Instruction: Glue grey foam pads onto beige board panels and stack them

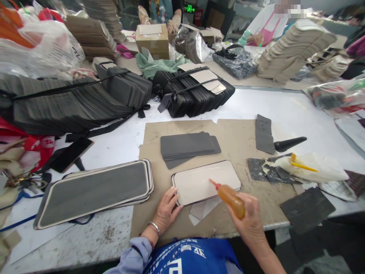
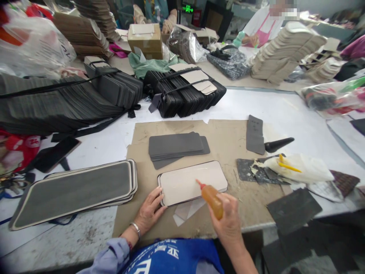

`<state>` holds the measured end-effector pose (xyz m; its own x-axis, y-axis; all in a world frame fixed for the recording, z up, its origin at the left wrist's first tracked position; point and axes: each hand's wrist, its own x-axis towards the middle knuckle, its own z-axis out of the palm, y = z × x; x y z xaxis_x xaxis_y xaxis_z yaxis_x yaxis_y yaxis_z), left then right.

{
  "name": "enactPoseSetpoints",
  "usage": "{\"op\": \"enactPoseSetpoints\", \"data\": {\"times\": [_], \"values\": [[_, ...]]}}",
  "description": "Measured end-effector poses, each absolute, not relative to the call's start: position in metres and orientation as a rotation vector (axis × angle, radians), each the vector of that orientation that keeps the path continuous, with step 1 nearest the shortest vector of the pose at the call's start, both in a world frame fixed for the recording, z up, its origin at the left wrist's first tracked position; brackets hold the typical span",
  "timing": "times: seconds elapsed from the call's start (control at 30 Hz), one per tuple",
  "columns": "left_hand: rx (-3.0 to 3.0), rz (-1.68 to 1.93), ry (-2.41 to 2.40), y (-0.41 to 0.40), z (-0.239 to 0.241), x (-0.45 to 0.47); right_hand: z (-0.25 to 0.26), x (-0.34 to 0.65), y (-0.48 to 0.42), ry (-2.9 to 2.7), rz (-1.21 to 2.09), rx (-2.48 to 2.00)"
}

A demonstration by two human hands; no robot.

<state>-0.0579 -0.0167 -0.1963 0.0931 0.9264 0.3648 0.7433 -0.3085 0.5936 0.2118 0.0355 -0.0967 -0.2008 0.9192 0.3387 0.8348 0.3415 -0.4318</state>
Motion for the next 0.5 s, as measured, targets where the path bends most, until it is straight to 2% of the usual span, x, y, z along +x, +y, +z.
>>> {"op": "enactPoseSetpoints", "data": {"times": [0.07,0.13,0.37,0.5], "values": [[2.118,1.048,1.661,-0.016,-0.196,-0.058,-0.097,0.237,0.045,-2.026,0.029,-1.608],[2.116,1.058,1.662,-0.017,-0.197,-0.058,-0.096,0.245,0.04,-2.031,-0.013,-1.633],[2.131,1.067,1.657,-0.018,-0.2,-0.058,-0.098,0.188,-0.025,-2.088,0.44,-1.524],[2.15,1.054,1.648,-0.018,-0.201,-0.059,-0.099,0.22,0.004,-1.993,0.249,-1.611]]}}
